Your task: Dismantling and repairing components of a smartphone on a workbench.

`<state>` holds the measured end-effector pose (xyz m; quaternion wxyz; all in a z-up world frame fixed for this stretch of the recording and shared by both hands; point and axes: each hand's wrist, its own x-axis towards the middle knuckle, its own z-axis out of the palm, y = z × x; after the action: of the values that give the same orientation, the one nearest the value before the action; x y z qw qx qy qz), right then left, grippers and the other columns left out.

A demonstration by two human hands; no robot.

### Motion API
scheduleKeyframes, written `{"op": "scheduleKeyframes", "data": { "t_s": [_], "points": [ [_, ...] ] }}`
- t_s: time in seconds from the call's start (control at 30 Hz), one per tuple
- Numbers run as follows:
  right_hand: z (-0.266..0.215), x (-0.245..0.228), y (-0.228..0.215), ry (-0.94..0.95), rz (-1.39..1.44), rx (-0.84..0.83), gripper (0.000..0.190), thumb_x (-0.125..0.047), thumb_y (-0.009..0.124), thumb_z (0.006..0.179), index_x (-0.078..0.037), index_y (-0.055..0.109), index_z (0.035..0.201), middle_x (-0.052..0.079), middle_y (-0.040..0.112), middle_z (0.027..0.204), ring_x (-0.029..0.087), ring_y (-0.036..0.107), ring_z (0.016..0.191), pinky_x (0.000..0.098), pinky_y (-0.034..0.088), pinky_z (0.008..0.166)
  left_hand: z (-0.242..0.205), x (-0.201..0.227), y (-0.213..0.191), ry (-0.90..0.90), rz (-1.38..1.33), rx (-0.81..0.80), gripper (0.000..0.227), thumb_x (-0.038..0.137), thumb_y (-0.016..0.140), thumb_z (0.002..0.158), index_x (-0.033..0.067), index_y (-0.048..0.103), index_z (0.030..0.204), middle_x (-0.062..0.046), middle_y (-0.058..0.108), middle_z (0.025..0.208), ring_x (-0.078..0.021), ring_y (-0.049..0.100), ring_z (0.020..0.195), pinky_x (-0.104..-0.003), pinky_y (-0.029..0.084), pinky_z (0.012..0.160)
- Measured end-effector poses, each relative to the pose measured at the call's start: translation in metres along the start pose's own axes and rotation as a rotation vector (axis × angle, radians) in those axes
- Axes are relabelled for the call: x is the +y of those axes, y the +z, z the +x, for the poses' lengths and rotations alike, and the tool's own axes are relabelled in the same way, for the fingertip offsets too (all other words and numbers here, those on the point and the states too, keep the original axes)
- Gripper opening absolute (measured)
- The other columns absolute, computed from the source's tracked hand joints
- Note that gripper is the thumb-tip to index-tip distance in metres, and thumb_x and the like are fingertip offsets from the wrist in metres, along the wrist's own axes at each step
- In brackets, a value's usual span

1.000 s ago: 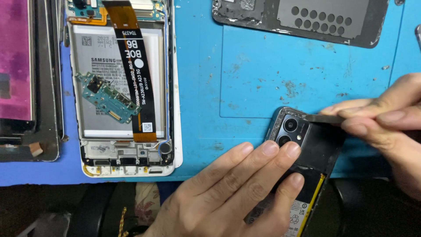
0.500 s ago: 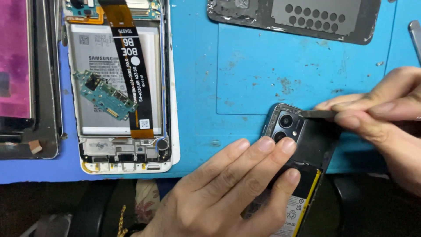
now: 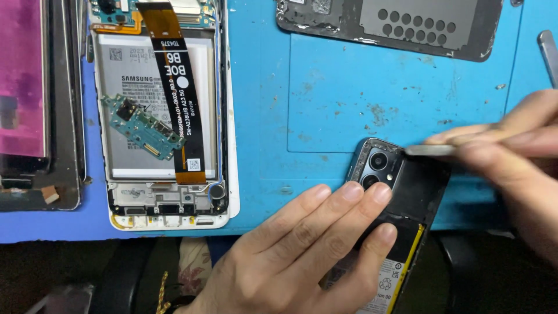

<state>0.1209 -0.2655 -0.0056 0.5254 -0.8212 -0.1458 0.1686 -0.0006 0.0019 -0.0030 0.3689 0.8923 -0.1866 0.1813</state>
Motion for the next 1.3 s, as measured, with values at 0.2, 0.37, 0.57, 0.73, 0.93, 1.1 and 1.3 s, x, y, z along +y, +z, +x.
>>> {"op": "scheduleKeyframes", "data": {
  "t_s": [0.2, 0.37, 0.57, 0.73, 0.93, 1.1, 1.3],
  "points": [
    [0.049, -0.032, -0.003, -0.110, -0.381, -0.184, 0.049, -0.035, 0.034, 0.099, 0.002, 0.066, 0.101, 0.009, 0.045, 0.059, 0.023, 0.057, 0.059, 0.0378, 0.064, 0.082, -0.005, 0.000, -0.001, 0.010, -0.016, -0.005, 0.021, 0.004, 0.086, 0.099, 0.0099, 0.070, 0.112, -0.013, 0.072, 0.135, -0.0223, 0.069, 0.127, -0.037, 0.054, 0.112],
    [0.050, -0.069, 0.008, -0.249, -0.724, -0.301, 0.039, -0.023, 0.048, 0.088, -0.001, 0.076, 0.104, 0.012, 0.051, 0.068, 0.017, 0.055, 0.040, 0.0296, 0.059, 0.060, -0.004, 0.001, -0.011, 0.039, -0.027, -0.019, 0.018, 0.007, 0.080, 0.102, 0.0052, 0.069, 0.117, -0.018, 0.068, 0.138, -0.0264, 0.068, 0.129, -0.039, 0.055, 0.112],
    [0.040, -0.087, 0.025, -0.358, -0.826, -0.357, 0.037, 0.006, 0.070, 0.080, -0.007, 0.078, 0.114, 0.009, 0.068, 0.103, 0.012, 0.064, 0.057, 0.0233, 0.053, 0.050, -0.006, 0.002, -0.018, 0.039, -0.110, -0.042, 0.018, 0.003, 0.072, 0.101, -0.0016, 0.067, 0.118, -0.025, 0.068, 0.137, -0.0338, 0.068, 0.131, -0.046, 0.052, 0.114],
    [0.039, -0.095, 0.029, -0.439, -0.910, -0.364, 0.036, 0.013, 0.069, 0.080, -0.005, 0.078, 0.109, 0.012, 0.070, 0.103, 0.014, 0.067, 0.060, 0.0256, 0.053, 0.049, -0.005, 0.002, -0.021, 0.055, -0.095, -0.021, 0.017, 0.001, 0.070, 0.101, -0.0029, 0.067, 0.117, -0.024, 0.070, 0.136, -0.0345, 0.069, 0.130, -0.045, 0.051, 0.115],
    [0.036, -0.108, 0.035, -0.647, -1.183, -0.412, 0.030, 0.008, 0.069, 0.083, -0.007, 0.075, 0.109, 0.010, 0.067, 0.100, 0.016, 0.062, 0.048, 0.0318, 0.054, 0.044, -0.005, 0.004, -0.021, 0.050, -0.075, -0.004, 0.014, 0.004, 0.068, 0.101, -0.0015, 0.068, 0.114, -0.022, 0.071, 0.134, -0.0321, 0.069, 0.130, -0.043, 0.050, 0.114],
    [0.035, -0.112, 0.039, -0.877, -1.480, -0.460, 0.018, -0.001, 0.066, 0.093, -0.010, 0.067, 0.109, 0.007, 0.057, 0.095, 0.012, 0.057, 0.048, 0.0285, 0.047, 0.041, -0.006, 0.005, -0.022, 0.042, -0.089, -0.002, 0.016, 0.003, 0.069, 0.100, -0.0031, 0.071, 0.114, -0.024, 0.070, 0.132, -0.0345, 0.068, 0.129, -0.045, 0.050, 0.114],
    [0.036, -0.104, 0.036, -0.765, -1.518, -0.466, 0.023, -0.020, 0.066, 0.091, -0.017, 0.058, 0.113, 0.003, 0.056, 0.110, 0.012, 0.066, 0.053, 0.0332, 0.055, 0.046, -0.008, 0.003, -0.022, 0.053, -0.080, 0.000, 0.015, 0.004, 0.068, 0.101, -0.0024, 0.068, 0.115, -0.024, 0.070, 0.135, -0.0330, 0.069, 0.130, -0.044, 0.047, 0.116]
  ]
}}
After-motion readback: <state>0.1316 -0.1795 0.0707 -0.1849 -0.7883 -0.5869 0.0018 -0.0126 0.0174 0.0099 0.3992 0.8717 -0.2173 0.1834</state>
